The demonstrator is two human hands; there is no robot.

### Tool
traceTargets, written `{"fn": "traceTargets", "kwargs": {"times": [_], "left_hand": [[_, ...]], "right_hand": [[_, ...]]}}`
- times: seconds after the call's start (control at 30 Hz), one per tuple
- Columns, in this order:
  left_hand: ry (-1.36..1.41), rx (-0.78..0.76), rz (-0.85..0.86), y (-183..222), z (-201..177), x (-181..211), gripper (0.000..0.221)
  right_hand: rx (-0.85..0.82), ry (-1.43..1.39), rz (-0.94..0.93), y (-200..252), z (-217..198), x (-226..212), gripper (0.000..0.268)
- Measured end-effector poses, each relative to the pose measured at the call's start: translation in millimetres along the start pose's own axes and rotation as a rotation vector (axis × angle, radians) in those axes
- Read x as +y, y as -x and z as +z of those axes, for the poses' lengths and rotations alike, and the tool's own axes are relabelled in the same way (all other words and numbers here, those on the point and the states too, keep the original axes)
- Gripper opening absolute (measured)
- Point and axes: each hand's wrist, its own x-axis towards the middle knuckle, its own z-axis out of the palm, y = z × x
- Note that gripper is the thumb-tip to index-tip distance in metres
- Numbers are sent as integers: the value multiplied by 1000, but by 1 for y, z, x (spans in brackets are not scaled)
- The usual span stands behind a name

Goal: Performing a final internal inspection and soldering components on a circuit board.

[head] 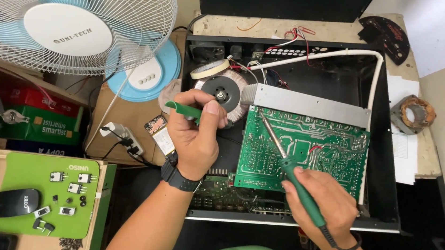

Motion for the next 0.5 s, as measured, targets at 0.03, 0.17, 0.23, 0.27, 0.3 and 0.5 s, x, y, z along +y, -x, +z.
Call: {"fn": "traceTargets", "kwargs": {"times": [0.03, 0.17, 0.23, 0.27, 0.3, 0.5], "left_hand": [[2, -1, 1, 0, 0, 0, 10], [4, -2, -4, 0, 0, 0, 10], [-3, -2, 1, 0, 0, 0, 10], [-4, -2, 3, -1, 0, 1, 9], [-5, -1, 5, -1, 0, 1, 8], [25, 23, -31, 1, -1, -5, 9]], "right_hand": [[1, 2, 0, 0, 1, -1, 41], [27, 87, -26, 8, 9, -4, 37], [46, 94, 1, 19, 15, -1, 39], [72, 110, 68, 25, 18, 2, 39], [99, 125, 136, 31, 21, 5, 39], [156, -46, 413, 35, 19, 1, 40]]}}
